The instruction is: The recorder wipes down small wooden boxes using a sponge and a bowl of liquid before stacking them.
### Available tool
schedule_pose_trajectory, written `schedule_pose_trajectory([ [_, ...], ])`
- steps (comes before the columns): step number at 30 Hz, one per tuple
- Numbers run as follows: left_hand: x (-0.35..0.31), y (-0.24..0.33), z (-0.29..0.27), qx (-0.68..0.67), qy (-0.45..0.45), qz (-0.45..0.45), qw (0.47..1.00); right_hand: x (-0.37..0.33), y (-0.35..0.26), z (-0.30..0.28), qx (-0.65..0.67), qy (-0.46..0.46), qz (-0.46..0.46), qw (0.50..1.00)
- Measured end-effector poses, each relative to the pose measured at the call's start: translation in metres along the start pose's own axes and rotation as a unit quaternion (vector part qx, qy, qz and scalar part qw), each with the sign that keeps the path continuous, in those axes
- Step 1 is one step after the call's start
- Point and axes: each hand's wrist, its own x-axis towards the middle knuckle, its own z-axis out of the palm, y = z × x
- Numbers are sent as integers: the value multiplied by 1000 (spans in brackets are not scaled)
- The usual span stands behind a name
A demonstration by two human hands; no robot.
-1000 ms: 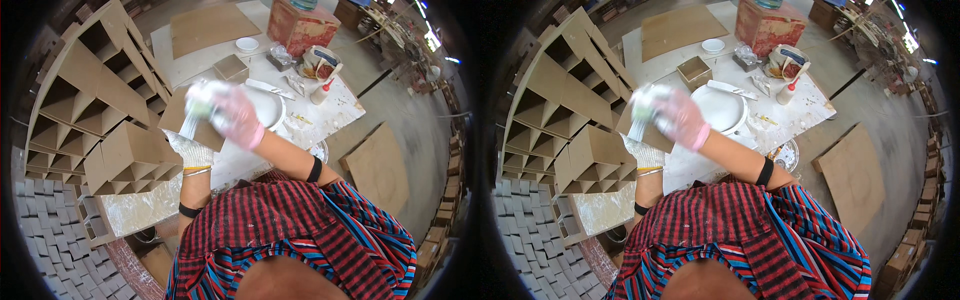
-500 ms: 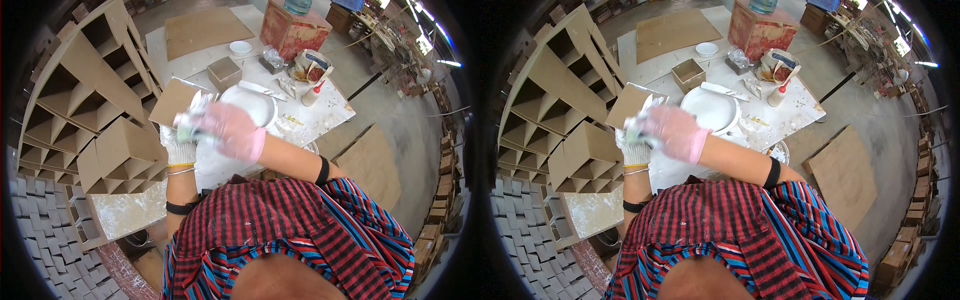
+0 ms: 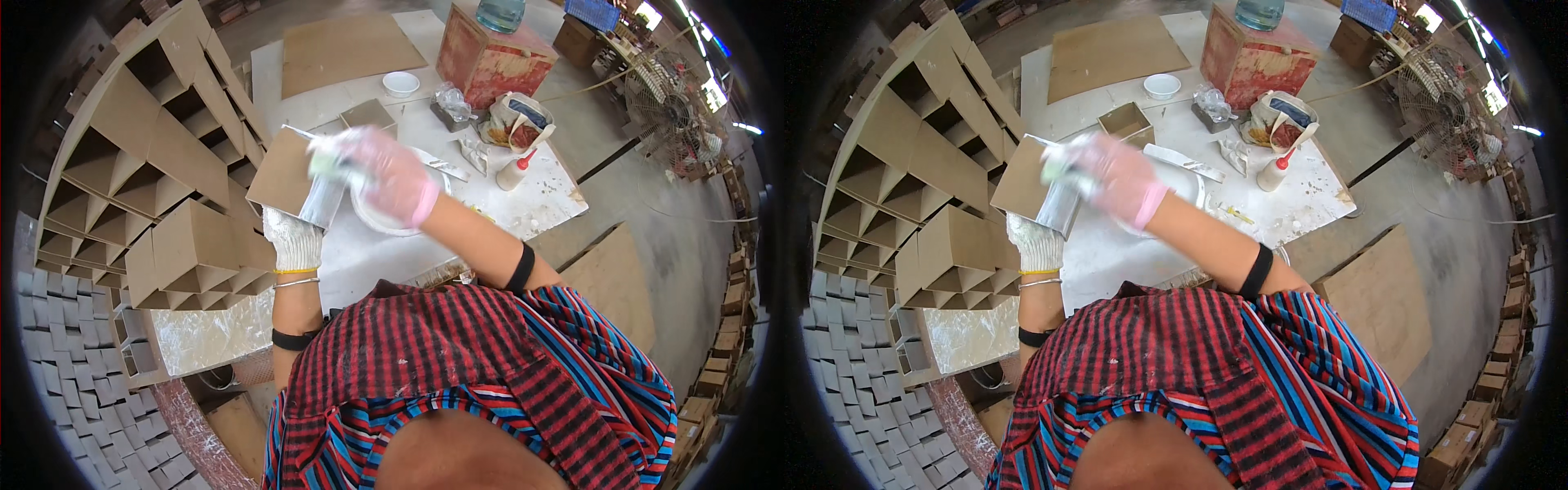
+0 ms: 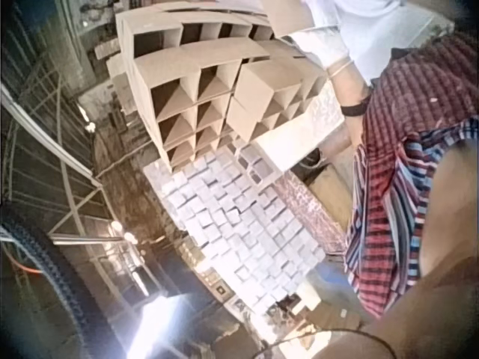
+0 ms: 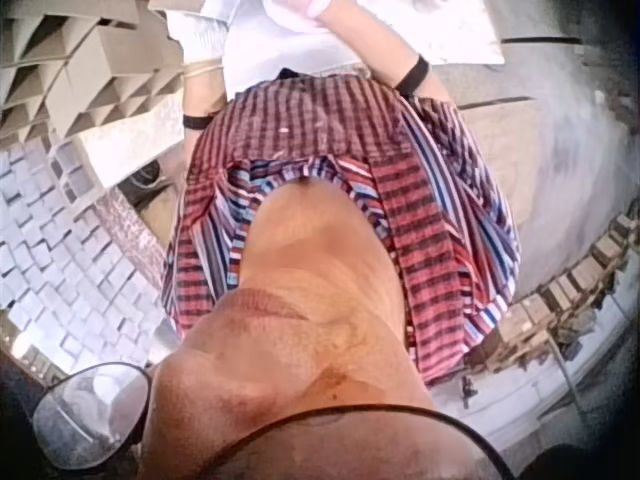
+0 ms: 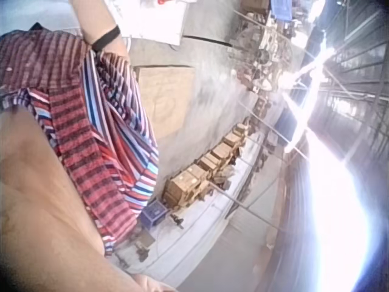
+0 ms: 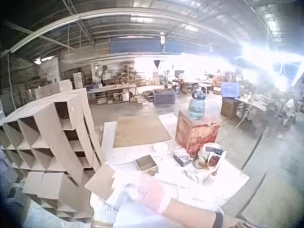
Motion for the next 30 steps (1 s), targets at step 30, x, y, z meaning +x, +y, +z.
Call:
schedule_pose_trajectory([
  [30,-24,-5,9,149,118,-152,970,38,35,-5,-9,-88,-28,996],
])
